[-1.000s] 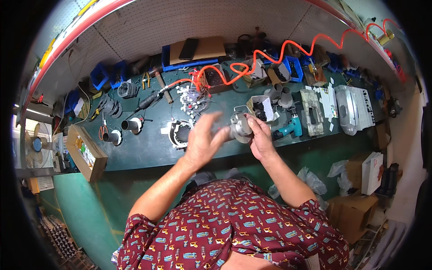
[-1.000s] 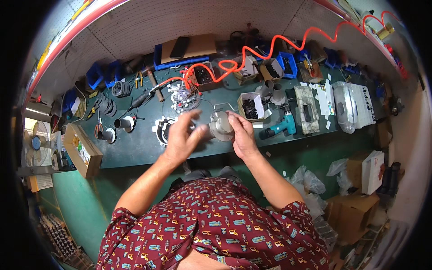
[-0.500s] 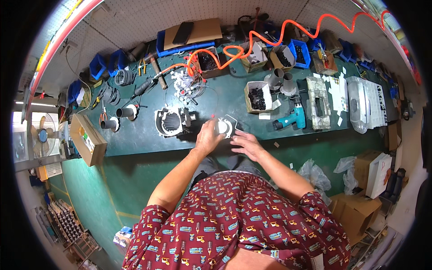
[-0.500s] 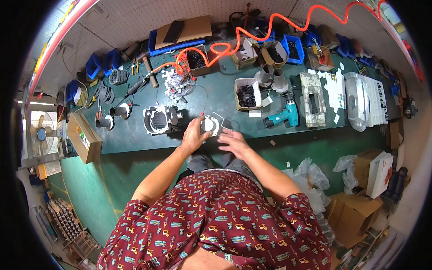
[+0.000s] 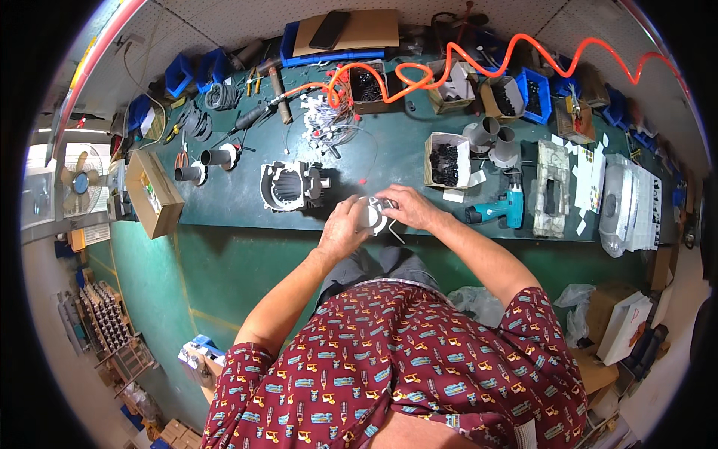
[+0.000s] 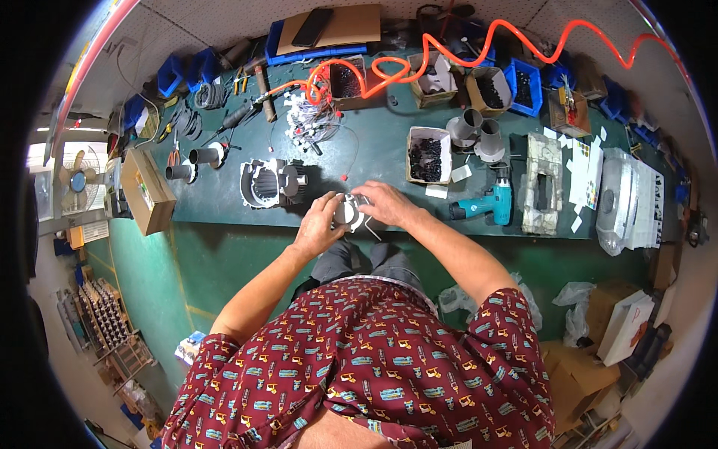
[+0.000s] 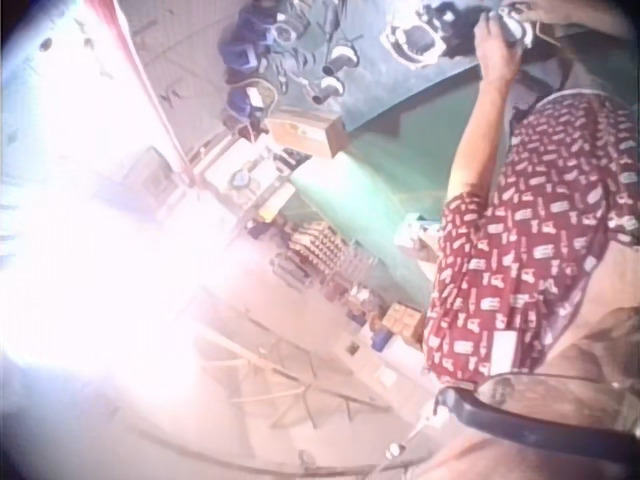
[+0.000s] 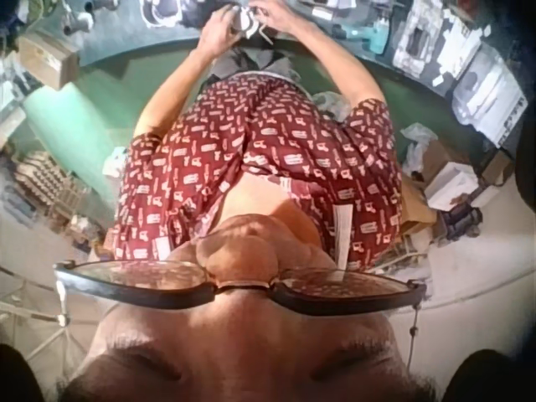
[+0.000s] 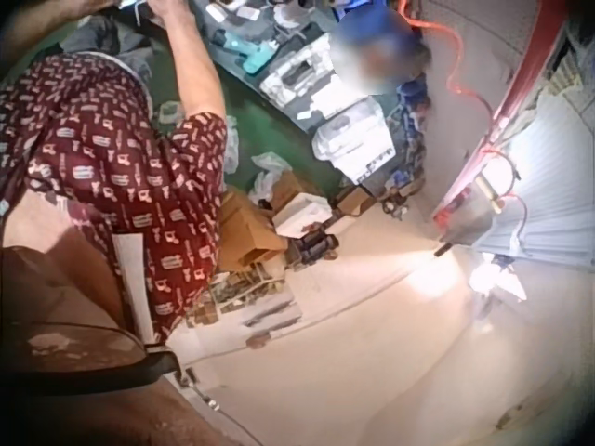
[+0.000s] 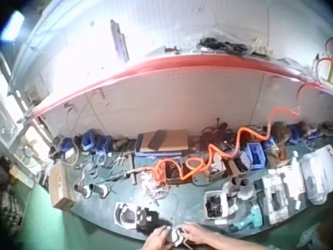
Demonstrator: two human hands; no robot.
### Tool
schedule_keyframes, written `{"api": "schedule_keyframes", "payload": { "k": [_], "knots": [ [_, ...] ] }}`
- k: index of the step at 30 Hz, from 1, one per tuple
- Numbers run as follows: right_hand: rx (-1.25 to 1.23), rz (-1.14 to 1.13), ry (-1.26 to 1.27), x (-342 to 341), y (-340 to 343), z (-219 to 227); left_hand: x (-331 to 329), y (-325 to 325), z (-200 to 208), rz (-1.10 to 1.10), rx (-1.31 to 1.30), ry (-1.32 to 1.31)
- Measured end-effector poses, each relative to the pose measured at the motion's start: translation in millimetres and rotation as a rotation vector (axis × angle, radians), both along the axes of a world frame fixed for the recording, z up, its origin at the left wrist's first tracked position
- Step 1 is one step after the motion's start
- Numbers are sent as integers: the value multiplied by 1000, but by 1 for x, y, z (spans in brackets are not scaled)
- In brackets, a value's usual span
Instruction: The person assembles electrical components on a workbench, using a cordless drill to fasten parts and a pneumatic tool to apply adhesive or sealant. They handle cylindrical metal housings, wires, and small fasteners, placing assembled units into a cardboard box.
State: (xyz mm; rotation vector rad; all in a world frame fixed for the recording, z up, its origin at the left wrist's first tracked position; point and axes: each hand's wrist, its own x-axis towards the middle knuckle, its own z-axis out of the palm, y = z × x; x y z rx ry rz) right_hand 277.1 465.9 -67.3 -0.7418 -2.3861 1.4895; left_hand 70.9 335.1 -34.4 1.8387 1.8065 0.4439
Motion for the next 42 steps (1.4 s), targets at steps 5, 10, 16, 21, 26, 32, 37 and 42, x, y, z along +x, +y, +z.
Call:
{"api": "schedule_keyframes", "payload": {
  "k": [5,10,16,21,26,32,37,42],
  "knots": [
    [-98,-25,-20,-9,18,-10,8,11,10,-9,49,21],
    [-131,36,-89,-9,17,7,9,8,5,-6,-22,36],
    [-52,158,-91,-12,25,9,5,7,3,-70,49,44],
    [-66,54,-11,-13,22,-10,1,14,11,-121,-22,56],
    [28,71,-79,-11,15,-1,-7,19,9,-173,-43,88],
    [-76,31,-119,-8,16,2,-6,22,10,-196,-22,86],
    [-4,107,-177,-12,12,17,-10,16,2,-176,63,55],
    [-33,112,-169,-16,20,10,-7,15,4,-172,67,65]
  ]
}}
